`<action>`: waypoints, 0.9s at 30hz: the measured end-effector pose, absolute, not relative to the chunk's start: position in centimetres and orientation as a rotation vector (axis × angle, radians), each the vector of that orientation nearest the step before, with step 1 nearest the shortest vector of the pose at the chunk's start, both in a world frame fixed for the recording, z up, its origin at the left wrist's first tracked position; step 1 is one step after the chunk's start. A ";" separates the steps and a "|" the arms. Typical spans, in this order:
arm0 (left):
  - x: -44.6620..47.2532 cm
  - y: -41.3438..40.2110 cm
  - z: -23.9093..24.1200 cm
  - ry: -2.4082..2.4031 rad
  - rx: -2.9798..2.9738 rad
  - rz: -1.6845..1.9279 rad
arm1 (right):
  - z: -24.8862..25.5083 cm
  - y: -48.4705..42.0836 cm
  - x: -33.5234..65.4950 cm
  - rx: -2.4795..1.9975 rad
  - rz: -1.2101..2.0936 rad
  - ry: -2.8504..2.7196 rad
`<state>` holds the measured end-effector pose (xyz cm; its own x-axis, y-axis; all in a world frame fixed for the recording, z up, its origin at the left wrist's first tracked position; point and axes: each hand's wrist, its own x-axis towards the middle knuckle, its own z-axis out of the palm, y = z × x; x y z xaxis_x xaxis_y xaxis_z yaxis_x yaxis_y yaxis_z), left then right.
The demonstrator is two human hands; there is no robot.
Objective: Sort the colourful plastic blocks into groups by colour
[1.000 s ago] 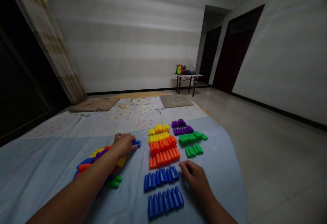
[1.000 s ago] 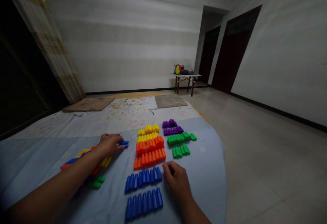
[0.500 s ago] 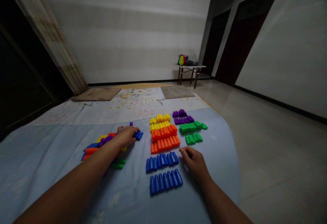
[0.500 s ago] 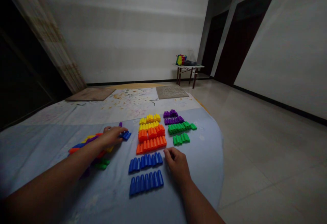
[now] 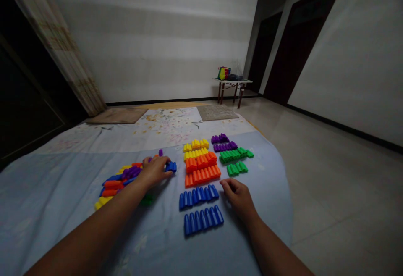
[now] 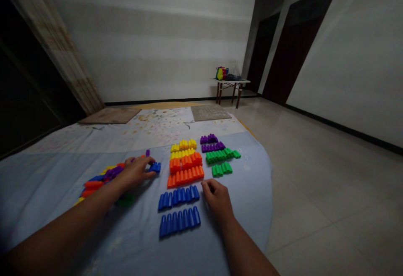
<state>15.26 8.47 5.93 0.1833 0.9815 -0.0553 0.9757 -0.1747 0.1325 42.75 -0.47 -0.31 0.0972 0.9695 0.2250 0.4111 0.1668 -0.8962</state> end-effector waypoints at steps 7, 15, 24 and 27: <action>19.8 2.9 7.3 1.629 2.335 0.269 | -0.5 -0.3 42.7 -1.417 0.717 -1.453; 23.7 1.1 5.1 1.474 2.521 0.360 | -0.9 -0.1 42.8 -1.411 0.735 -1.443; 24.1 1.3 4.7 1.474 2.519 0.452 | -0.8 -0.2 42.8 -1.401 0.747 -1.446; 24.4 1.3 4.5 1.469 2.478 0.518 | -0.9 -0.1 42.8 -1.407 0.748 -1.446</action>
<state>24.36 1.27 4.50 0.4399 0.8778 0.1895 0.8024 -0.4790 0.3560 42.83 -0.14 -0.87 0.1131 0.9711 0.2101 0.3900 0.1511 -0.9084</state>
